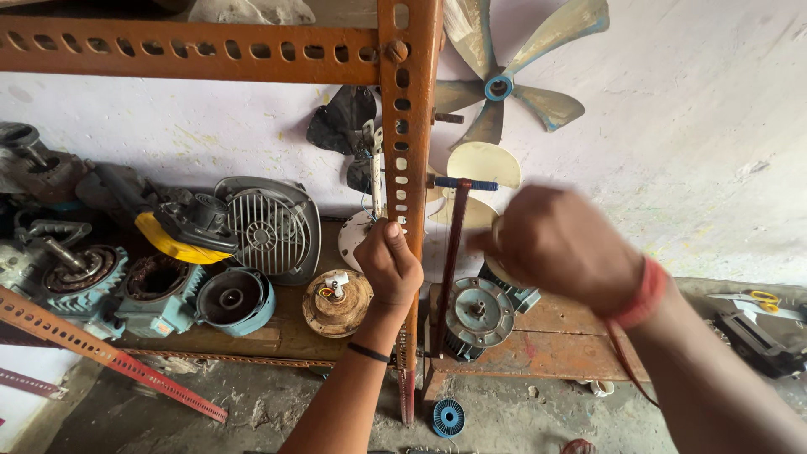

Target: The person winds a copper wire around a vertical metal rack post using both hands. The wire is wrapped repeatedly in a tight spiral pattern along the post. The person adjusts grip and position as needed to continue winding.

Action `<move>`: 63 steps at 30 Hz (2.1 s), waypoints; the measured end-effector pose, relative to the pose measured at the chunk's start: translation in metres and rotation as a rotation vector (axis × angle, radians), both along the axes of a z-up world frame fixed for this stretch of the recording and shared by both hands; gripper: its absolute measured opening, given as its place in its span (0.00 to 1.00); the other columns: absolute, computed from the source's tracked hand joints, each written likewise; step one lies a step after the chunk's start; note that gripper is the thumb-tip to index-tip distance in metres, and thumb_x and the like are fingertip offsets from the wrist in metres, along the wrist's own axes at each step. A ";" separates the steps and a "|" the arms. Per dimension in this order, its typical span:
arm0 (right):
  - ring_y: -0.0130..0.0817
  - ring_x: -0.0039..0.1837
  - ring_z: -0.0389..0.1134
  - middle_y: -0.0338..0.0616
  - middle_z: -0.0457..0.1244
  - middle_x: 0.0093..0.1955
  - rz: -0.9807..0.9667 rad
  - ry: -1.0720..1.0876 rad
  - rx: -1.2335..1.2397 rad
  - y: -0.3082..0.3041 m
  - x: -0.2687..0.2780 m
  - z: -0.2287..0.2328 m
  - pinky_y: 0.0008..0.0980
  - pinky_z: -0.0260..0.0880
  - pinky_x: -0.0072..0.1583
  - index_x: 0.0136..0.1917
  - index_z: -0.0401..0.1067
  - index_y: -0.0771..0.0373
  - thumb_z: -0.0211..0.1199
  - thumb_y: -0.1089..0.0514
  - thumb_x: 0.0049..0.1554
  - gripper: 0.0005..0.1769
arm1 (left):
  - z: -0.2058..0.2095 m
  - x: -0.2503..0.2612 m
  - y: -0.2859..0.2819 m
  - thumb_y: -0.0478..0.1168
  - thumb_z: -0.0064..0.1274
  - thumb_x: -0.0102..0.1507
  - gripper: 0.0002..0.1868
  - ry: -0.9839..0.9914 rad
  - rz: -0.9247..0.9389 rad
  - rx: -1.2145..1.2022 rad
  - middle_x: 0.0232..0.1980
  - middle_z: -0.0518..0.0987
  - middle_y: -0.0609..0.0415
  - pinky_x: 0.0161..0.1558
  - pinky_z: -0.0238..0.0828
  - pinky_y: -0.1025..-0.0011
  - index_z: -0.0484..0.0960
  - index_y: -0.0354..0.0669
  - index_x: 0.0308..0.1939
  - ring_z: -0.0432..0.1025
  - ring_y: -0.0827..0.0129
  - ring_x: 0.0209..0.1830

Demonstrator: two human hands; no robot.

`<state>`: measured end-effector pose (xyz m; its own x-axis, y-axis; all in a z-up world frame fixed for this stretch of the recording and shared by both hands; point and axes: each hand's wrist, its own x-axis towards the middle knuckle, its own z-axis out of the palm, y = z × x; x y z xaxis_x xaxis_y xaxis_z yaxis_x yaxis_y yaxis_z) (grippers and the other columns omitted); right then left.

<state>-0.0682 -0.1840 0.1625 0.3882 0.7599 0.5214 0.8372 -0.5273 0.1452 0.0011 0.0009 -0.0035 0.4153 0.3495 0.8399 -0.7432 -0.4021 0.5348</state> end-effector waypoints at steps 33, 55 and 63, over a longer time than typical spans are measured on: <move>0.28 0.38 0.76 0.40 0.73 0.37 0.108 0.765 0.072 -0.008 -0.019 -0.075 0.29 0.76 0.41 0.43 0.82 0.61 0.64 0.62 0.58 0.06 | -0.002 -0.001 -0.001 0.43 0.34 0.75 0.22 0.045 0.020 0.020 0.20 0.68 0.47 0.24 0.60 0.59 0.70 0.37 0.28 0.68 0.52 0.18; 0.35 0.27 0.60 0.46 0.60 0.30 -0.883 2.123 1.169 -0.018 0.042 -0.559 0.36 0.62 0.30 0.51 0.82 0.66 0.63 0.49 0.59 0.18 | 0.000 0.001 0.002 0.40 0.33 0.75 0.21 -0.006 0.081 0.118 0.21 0.69 0.44 0.27 0.59 0.53 0.69 0.39 0.27 0.68 0.44 0.21; 0.34 0.35 0.74 0.51 0.72 0.39 -0.189 1.761 0.312 -0.005 -0.011 -0.321 0.32 0.77 0.39 0.51 0.80 0.66 0.63 0.55 0.63 0.13 | 0.001 -0.001 0.002 0.41 0.33 0.75 0.20 -0.024 0.024 0.075 0.23 0.69 0.44 0.27 0.61 0.55 0.69 0.38 0.30 0.69 0.46 0.22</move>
<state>-0.0794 -0.1895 -0.1581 0.6481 0.6090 -0.4573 -0.1866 -0.4552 -0.8706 -0.0004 0.0024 -0.0025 0.3873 0.2944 0.8737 -0.7452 -0.4580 0.4847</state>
